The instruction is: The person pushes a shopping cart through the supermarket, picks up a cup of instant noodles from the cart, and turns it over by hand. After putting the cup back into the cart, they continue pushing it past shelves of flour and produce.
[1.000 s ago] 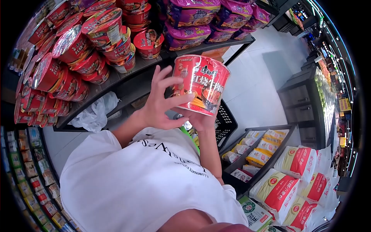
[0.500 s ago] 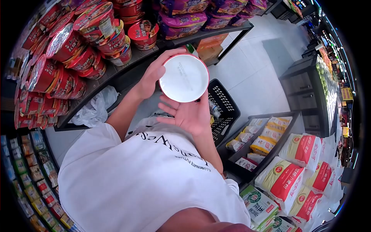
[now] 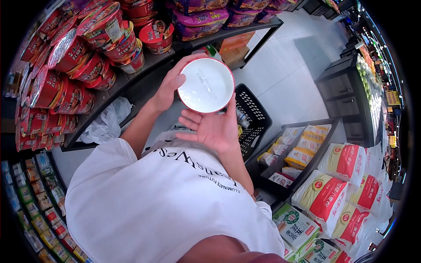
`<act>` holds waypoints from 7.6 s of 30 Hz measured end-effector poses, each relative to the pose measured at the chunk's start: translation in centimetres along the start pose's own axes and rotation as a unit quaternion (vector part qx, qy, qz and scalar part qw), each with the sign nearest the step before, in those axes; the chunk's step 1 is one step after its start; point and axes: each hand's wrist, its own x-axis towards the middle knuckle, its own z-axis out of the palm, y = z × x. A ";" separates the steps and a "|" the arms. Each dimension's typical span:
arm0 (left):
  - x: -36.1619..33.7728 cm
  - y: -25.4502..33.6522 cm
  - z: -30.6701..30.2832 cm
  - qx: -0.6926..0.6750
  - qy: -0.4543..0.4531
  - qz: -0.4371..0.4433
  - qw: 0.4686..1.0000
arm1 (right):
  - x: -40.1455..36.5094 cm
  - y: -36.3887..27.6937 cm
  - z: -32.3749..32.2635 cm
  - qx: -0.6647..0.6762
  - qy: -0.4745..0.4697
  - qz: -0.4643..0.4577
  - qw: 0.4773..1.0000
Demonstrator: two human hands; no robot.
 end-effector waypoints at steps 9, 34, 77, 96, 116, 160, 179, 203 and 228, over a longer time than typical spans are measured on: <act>-0.2 -0.2 0.2 -0.015 0.007 0.000 1.000 | -0.1 0.1 -0.2 0.006 0.011 -0.001 1.000; 1.0 0.2 -4.4 0.026 0.050 -0.003 0.998 | 3.7 -2.7 -2.3 -0.241 0.123 -0.114 0.956; -2.6 -13.5 -10.1 0.207 -0.006 -0.266 0.941 | 11.9 -9.6 -22.1 -0.732 0.382 -0.068 0.560; -4.8 -23.6 -1.2 0.245 -0.634 -0.316 0.662 | -4.0 5.6 -16.4 -0.545 0.693 -0.021 0.471; -6.2 -31.1 -6.0 0.322 -0.345 -0.114 0.874 | -9.4 9.6 -19.3 -0.574 0.714 -0.040 0.400; -4.9 -39.1 -0.7 0.501 -0.480 -0.340 0.635 | -7.0 5.1 -26.3 -0.531 0.669 -0.045 0.518; -1.3 -21.7 9.9 0.358 -0.640 -0.261 0.627 | -5.7 -9.3 -25.0 -0.456 0.681 -0.272 0.503; 19.0 -32.9 10.6 0.342 -0.494 -0.154 0.784 | -6.1 -26.1 -20.5 -0.685 0.572 -0.067 0.447; 41.1 -46.0 14.6 0.304 -0.599 -0.184 0.717 | -9.8 -47.9 -21.1 -0.726 0.468 -0.044 0.502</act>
